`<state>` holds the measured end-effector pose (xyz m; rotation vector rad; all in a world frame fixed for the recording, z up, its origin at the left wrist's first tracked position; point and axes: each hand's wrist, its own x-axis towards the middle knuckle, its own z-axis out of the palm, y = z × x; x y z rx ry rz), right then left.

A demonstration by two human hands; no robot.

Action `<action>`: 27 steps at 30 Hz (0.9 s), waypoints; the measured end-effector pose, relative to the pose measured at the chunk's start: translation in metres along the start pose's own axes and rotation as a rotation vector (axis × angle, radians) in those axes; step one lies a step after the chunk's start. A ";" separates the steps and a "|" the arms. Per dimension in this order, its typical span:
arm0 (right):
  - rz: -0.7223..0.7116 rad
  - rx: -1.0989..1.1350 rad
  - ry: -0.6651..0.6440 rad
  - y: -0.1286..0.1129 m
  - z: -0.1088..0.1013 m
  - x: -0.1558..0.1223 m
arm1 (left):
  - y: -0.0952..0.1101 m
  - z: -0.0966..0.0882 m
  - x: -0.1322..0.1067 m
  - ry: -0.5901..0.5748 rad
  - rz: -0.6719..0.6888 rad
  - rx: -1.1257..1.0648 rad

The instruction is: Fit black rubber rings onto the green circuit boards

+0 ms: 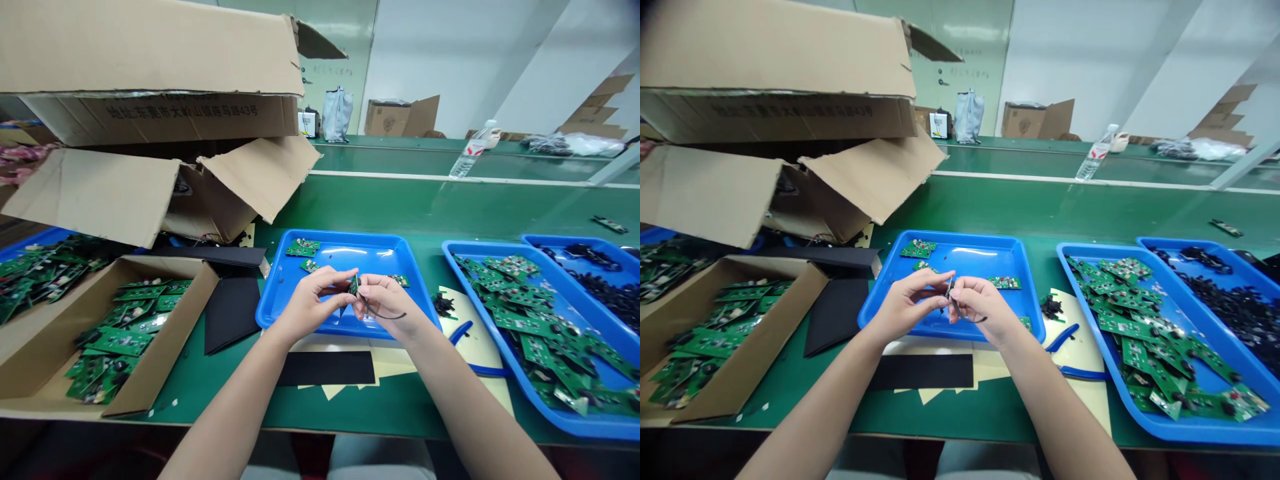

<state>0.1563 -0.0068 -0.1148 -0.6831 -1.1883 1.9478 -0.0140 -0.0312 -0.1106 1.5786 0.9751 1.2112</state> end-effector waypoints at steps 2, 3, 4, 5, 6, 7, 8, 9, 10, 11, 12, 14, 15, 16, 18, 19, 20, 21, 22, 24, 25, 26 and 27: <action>-0.004 -0.004 0.010 0.002 0.000 0.001 | -0.001 0.001 0.000 0.014 -0.007 0.001; -0.006 -0.007 0.014 0.003 -0.001 0.002 | -0.002 0.002 0.000 0.020 -0.011 0.001; -0.008 -0.011 0.017 0.004 -0.002 0.003 | -0.003 0.003 0.001 0.023 -0.015 -0.002; -0.011 -0.016 0.021 0.005 -0.002 0.004 | -0.004 0.004 0.001 0.025 -0.021 -0.005; -0.016 -0.022 0.025 0.006 -0.003 0.005 | -0.005 0.005 0.001 0.027 -0.026 -0.010; -0.022 -0.030 0.032 0.008 -0.004 0.006 | -0.005 0.006 0.001 0.028 -0.031 -0.015; -0.031 -0.039 0.041 0.009 -0.004 0.007 | -0.006 0.006 0.001 0.031 -0.036 -0.019; -0.042 -0.048 0.051 0.011 -0.004 0.008 | -0.007 0.007 0.001 0.035 -0.041 -0.022; -0.055 -0.056 0.063 0.012 -0.004 0.009 | -0.007 0.008 0.002 0.042 -0.045 -0.025; -0.068 -0.064 0.076 0.012 -0.003 0.009 | -0.008 0.008 0.002 0.052 -0.049 -0.027; -0.082 -0.071 0.087 0.012 -0.003 0.009 | -0.009 0.008 0.002 0.063 -0.053 -0.030; -0.113 -0.083 0.110 0.010 -0.002 0.008 | -0.010 0.007 0.003 0.091 -0.067 -0.046; -0.136 -0.087 0.127 0.008 -0.002 0.008 | -0.011 0.006 0.004 0.106 -0.076 -0.058; -0.168 -0.092 0.152 0.006 -0.003 0.007 | -0.011 0.006 0.004 0.120 -0.087 -0.074; -0.253 -0.107 0.224 0.002 -0.005 0.006 | -0.011 0.004 0.005 0.143 -0.109 -0.112; -0.303 -0.122 0.269 0.001 -0.006 0.006 | -0.010 0.004 0.006 0.148 -0.121 -0.134; -0.351 -0.144 0.311 0.001 -0.007 0.006 | -0.009 0.004 0.006 0.147 -0.135 -0.155; -0.396 -0.174 0.348 0.002 -0.007 0.006 | -0.008 0.004 0.006 0.141 -0.151 -0.176; -0.435 -0.208 0.376 0.004 -0.007 0.006 | -0.007 0.004 0.006 0.130 -0.168 -0.196; -0.492 -0.280 0.402 0.008 -0.005 0.007 | -0.004 0.006 0.006 0.107 -0.204 -0.229; -0.510 -0.313 0.405 0.010 -0.004 0.007 | -0.003 0.006 0.005 0.097 -0.221 -0.243; -0.523 -0.342 0.408 0.011 -0.003 0.007 | -0.003 0.007 0.005 0.090 -0.236 -0.255; -0.532 -0.368 0.412 0.013 -0.002 0.007 | -0.003 0.008 0.005 0.085 -0.251 -0.265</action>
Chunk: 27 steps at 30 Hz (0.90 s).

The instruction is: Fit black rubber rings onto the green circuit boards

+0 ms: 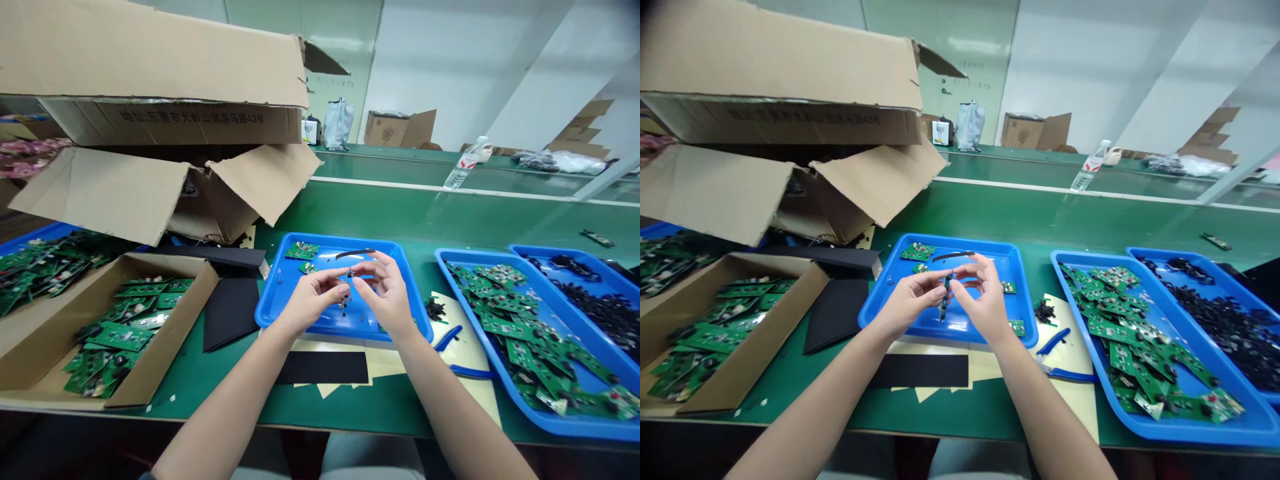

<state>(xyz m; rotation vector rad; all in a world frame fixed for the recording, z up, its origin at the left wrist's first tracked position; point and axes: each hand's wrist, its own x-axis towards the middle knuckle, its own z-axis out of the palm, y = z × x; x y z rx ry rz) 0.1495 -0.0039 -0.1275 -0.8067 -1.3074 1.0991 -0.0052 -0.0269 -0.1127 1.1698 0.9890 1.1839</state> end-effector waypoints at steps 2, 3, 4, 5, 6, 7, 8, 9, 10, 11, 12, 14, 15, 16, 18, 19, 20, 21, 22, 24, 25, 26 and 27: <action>-0.017 -0.041 0.003 0.001 0.001 0.000 | -0.001 0.001 0.000 -0.002 -0.026 -0.014; -0.021 -0.058 0.005 0.001 0.001 0.000 | -0.002 0.001 0.001 -0.002 -0.038 -0.019; -0.023 -0.073 0.006 0.002 0.000 0.000 | -0.003 0.002 0.001 -0.001 -0.051 -0.022; -0.023 -0.085 0.005 0.003 0.000 0.000 | -0.004 0.002 0.002 0.001 -0.062 -0.025; -0.021 -0.095 0.003 0.003 -0.001 0.001 | -0.006 0.002 0.002 0.004 -0.074 -0.027; -0.017 -0.103 0.000 0.005 -0.001 0.001 | -0.007 0.003 0.002 0.008 -0.084 -0.029; -0.012 -0.111 -0.006 0.006 -0.001 0.001 | -0.008 0.004 0.003 0.011 -0.094 -0.032; -0.007 -0.118 -0.014 0.007 -0.001 0.001 | -0.010 0.004 0.003 0.015 -0.102 -0.034; 0.000 -0.125 -0.022 0.008 -0.001 0.001 | -0.011 0.005 0.003 0.019 -0.110 -0.037; 0.006 -0.132 -0.031 0.010 -0.002 0.000 | -0.013 0.006 0.003 0.022 -0.118 -0.039; 0.013 -0.139 -0.039 0.011 -0.002 0.000 | -0.014 0.007 0.003 0.026 -0.125 -0.042; 0.025 -0.151 -0.053 0.013 -0.002 0.000 | -0.016 0.008 0.003 0.036 -0.138 -0.047; 0.031 -0.157 -0.058 0.014 -0.003 0.000 | -0.017 0.008 0.003 0.041 -0.143 -0.049; 0.038 -0.161 -0.062 0.014 -0.003 0.001 | -0.018 0.009 0.003 0.045 -0.149 -0.050; 0.053 -0.168 -0.069 0.016 -0.004 0.002 | -0.020 0.009 0.003 0.045 -0.159 -0.049; 0.060 -0.171 -0.070 0.017 -0.005 0.003 | -0.020 0.010 0.003 0.041 -0.163 -0.047; 0.066 -0.172 -0.071 0.019 -0.005 0.003 | -0.021 0.010 0.003 0.036 -0.168 -0.045; 0.071 -0.173 -0.071 0.020 -0.005 0.004 | -0.021 0.011 0.002 0.028 -0.173 -0.042; 0.075 -0.175 -0.072 0.021 -0.004 0.005 | -0.022 0.011 0.002 0.019 -0.178 -0.040; 0.079 -0.177 -0.074 0.022 -0.004 0.006 | -0.022 0.012 0.001 0.004 -0.188 -0.040; 0.080 -0.177 -0.075 0.023 -0.003 0.006 | -0.022 0.011 0.001 -0.001 -0.192 -0.042; 0.080 -0.176 -0.075 0.023 -0.003 0.007 | -0.021 0.011 0.001 -0.003 -0.195 -0.047; 0.078 -0.174 -0.075 0.024 -0.003 0.007 | -0.021 0.010 0.001 -0.002 -0.198 -0.052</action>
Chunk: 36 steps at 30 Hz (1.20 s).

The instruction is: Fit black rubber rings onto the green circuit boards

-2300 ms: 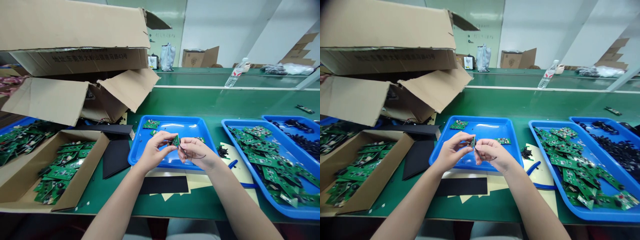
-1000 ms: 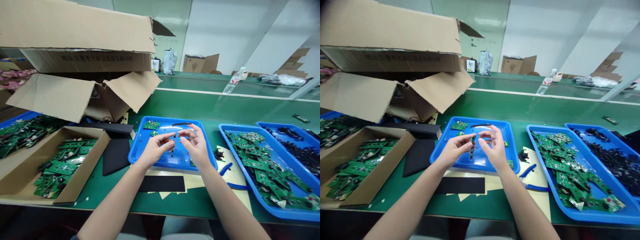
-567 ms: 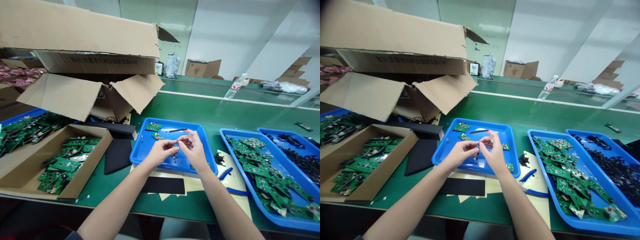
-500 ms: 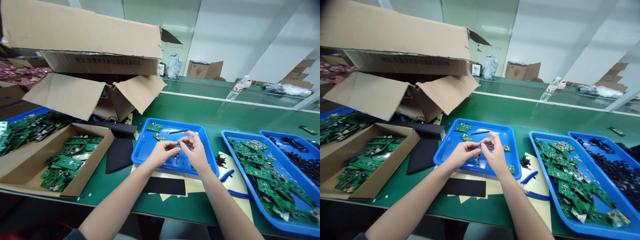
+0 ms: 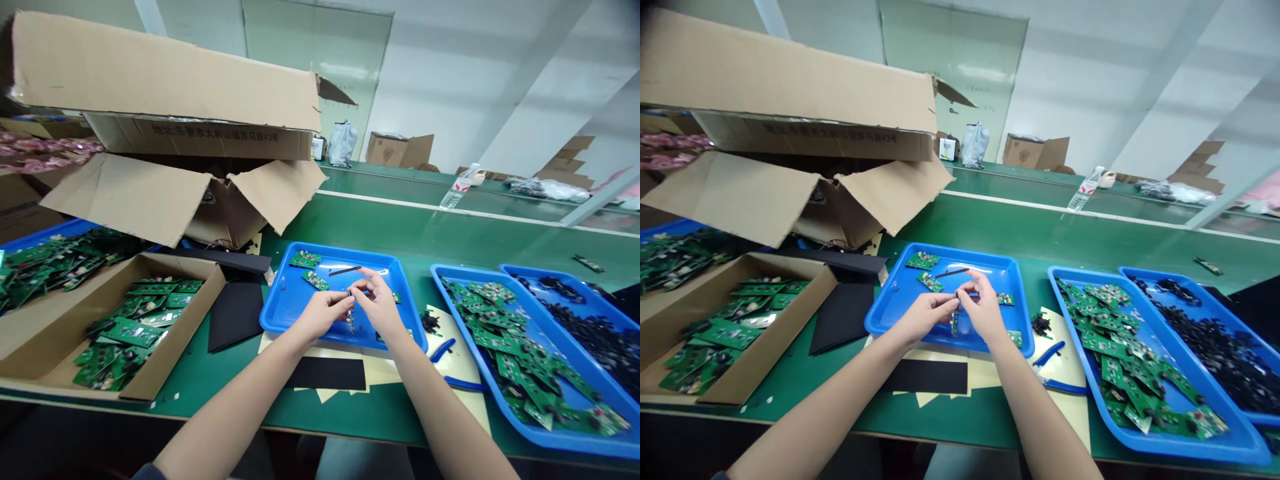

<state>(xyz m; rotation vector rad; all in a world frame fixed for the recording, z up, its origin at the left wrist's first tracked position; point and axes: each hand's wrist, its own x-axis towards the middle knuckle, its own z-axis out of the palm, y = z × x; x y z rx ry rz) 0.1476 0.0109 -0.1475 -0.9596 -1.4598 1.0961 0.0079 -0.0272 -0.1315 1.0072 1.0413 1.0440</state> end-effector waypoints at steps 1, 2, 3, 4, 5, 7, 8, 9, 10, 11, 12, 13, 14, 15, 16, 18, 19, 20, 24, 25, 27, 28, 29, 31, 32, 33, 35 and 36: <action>-0.003 0.004 -0.001 0.000 0.000 0.001 | 0.001 -0.001 0.000 0.001 -0.004 -0.005; -0.007 0.009 -0.003 0.000 0.000 0.001 | 0.002 -0.002 0.000 -0.001 -0.012 -0.009; -0.012 0.014 -0.008 0.001 0.000 0.002 | 0.003 -0.003 0.001 -0.005 -0.021 -0.011; -0.017 0.019 -0.015 0.001 0.000 0.003 | 0.004 -0.004 0.001 -0.012 -0.032 -0.011; -0.023 0.023 -0.023 0.001 -0.001 0.004 | 0.005 -0.005 0.001 -0.019 -0.042 -0.009; -0.041 0.029 -0.033 0.002 -0.001 0.007 | 0.008 -0.007 0.002 -0.029 -0.055 0.007; -0.053 0.031 -0.033 0.002 -0.001 0.008 | 0.009 -0.007 0.002 -0.029 -0.056 0.021; -0.066 0.031 -0.027 0.002 -0.002 0.010 | 0.011 -0.008 0.003 -0.025 -0.053 0.041; -0.080 0.030 -0.016 0.002 -0.003 0.011 | 0.013 -0.009 0.003 -0.019 -0.046 0.067; -0.095 0.027 0.000 0.002 -0.004 0.013 | 0.015 -0.010 0.004 -0.009 -0.035 0.099; -0.109 0.022 0.021 0.002 -0.006 0.016 | 0.017 -0.012 0.005 0.007 -0.019 0.136; -0.123 0.015 0.046 0.001 -0.008 0.018 | 0.019 -0.015 0.006 0.030 0.002 0.180; -0.135 0.005 0.077 0.001 -0.011 0.021 | 0.021 -0.019 0.007 0.063 0.029 0.228; -0.146 -0.009 0.112 0.000 -0.015 0.024 | 0.023 -0.023 0.009 0.106 0.063 0.282; -0.155 -0.028 0.150 -0.001 -0.019 0.027 | 0.024 -0.028 0.011 0.158 0.102 0.342; -0.169 -0.078 0.235 -0.003 -0.030 0.032 | 0.026 -0.038 0.017 0.274 0.191 0.483; -0.173 -0.110 0.281 -0.003 -0.037 0.034 | 0.026 -0.043 0.019 0.329 0.235 0.562; -0.175 -0.145 0.330 -0.003 -0.045 0.037 | 0.025 -0.047 0.022 0.373 0.276 0.642; -0.153 -0.289 0.549 0.000 -0.083 0.045 | 0.020 -0.057 0.030 0.459 0.360 0.935; -0.141 -0.322 0.604 0.001 -0.093 0.047 | 0.017 -0.058 0.031 0.468 0.361 1.000; -0.116 -0.384 0.707 0.003 -0.114 0.047 | 0.013 -0.060 0.034 0.473 0.340 1.125; -0.104 -0.412 0.752 0.003 -0.124 0.046 | 0.012 -0.060 0.035 0.471 0.319 1.184; -0.091 -0.440 0.794 0.003 -0.133 0.044 | 0.010 -0.060 0.036 0.464 0.294 1.240; -0.066 -0.495 0.866 0.003 -0.150 0.038 | 0.009 -0.060 0.037 0.431 0.244 1.340; -0.053 -0.521 0.897 0.003 -0.157 0.034 | 0.009 -0.060 0.037 0.404 0.226 1.381; -0.040 -0.546 0.925 0.003 -0.164 0.029 | 0.009 -0.060 0.038 0.376 0.213 1.417; -0.018 -0.592 0.971 0.002 -0.174 0.020 | 0.011 -0.059 0.037 0.337 0.195 1.475; -0.009 -0.613 0.990 0.003 -0.179 0.016 | 0.012 -0.058 0.036 0.331 0.186 1.498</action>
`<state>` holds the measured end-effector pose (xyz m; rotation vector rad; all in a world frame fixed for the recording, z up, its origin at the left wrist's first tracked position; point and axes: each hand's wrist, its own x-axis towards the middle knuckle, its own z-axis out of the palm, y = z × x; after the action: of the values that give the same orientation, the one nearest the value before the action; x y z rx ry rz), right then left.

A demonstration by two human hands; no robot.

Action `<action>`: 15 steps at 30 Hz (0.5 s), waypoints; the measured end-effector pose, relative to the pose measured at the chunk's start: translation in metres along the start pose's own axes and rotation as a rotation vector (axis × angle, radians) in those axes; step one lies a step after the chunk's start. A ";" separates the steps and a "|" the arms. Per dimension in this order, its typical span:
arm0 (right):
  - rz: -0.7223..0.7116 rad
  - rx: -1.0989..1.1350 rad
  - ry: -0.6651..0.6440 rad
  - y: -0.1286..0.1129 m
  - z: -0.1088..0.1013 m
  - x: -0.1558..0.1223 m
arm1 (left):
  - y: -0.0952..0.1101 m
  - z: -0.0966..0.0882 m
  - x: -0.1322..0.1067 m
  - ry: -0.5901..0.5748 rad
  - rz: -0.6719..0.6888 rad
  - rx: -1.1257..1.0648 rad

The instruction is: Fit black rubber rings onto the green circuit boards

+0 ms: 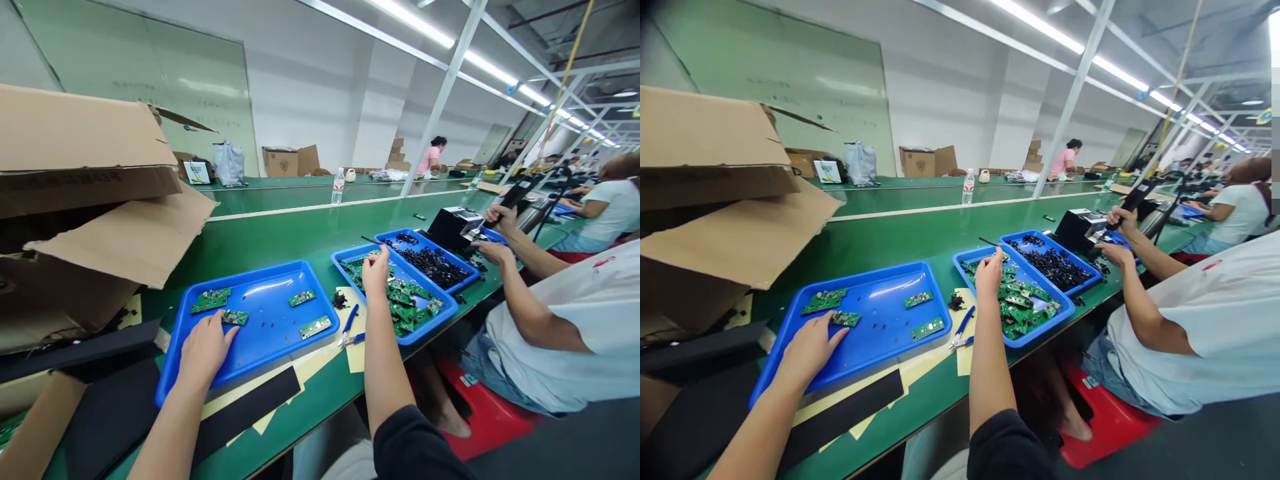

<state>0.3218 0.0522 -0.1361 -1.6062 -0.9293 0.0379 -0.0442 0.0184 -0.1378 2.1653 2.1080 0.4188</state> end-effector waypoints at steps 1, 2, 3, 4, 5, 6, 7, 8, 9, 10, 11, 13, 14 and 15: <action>0.002 -0.021 0.014 0.003 -0.005 0.000 | 0.001 -0.002 0.000 -0.004 -0.003 0.021; 0.004 -0.040 0.023 0.007 -0.009 0.000 | 0.001 -0.003 0.000 -0.005 -0.009 0.039; 0.006 -0.058 0.030 0.010 -0.012 0.000 | 0.002 -0.004 -0.001 -0.005 -0.012 0.055; 0.008 -0.074 0.035 0.013 -0.016 -0.001 | 0.002 -0.005 -0.001 -0.006 -0.011 0.068; 0.009 -0.088 0.038 0.015 -0.019 -0.002 | 0.002 -0.006 -0.001 -0.009 -0.007 0.078; 0.007 -0.100 0.040 0.017 -0.022 -0.003 | 0.002 -0.007 -0.001 -0.011 0.001 0.084; 0.003 -0.109 0.040 0.018 -0.024 -0.004 | 0.002 -0.007 -0.001 -0.014 0.011 0.088; -0.006 -0.114 0.039 0.019 -0.027 -0.005 | 0.002 -0.006 -0.002 -0.016 0.021 0.088; -0.019 -0.117 0.037 0.018 -0.029 -0.006 | 0.002 -0.006 -0.002 -0.017 0.032 0.085; -0.036 -0.117 0.031 0.016 -0.031 -0.007 | 0.002 -0.005 -0.002 -0.017 0.042 0.079; -0.054 -0.114 0.022 0.012 -0.031 -0.008 | 0.002 -0.004 -0.002 -0.016 0.051 0.071; -0.095 -0.098 -0.017 0.000 -0.026 -0.013 | 0.001 -0.001 -0.001 -0.014 0.071 0.046; -0.119 -0.083 -0.053 -0.009 -0.019 -0.016 | 0.001 0.000 0.000 -0.015 0.085 0.030; -0.147 -0.063 -0.105 -0.019 -0.011 -0.022 | 0.001 0.001 0.000 -0.017 0.103 0.013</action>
<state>0.3024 0.0302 -0.1270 -1.6011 -1.1378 -0.0097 -0.0428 0.0188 -0.1388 2.2832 2.0019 0.3947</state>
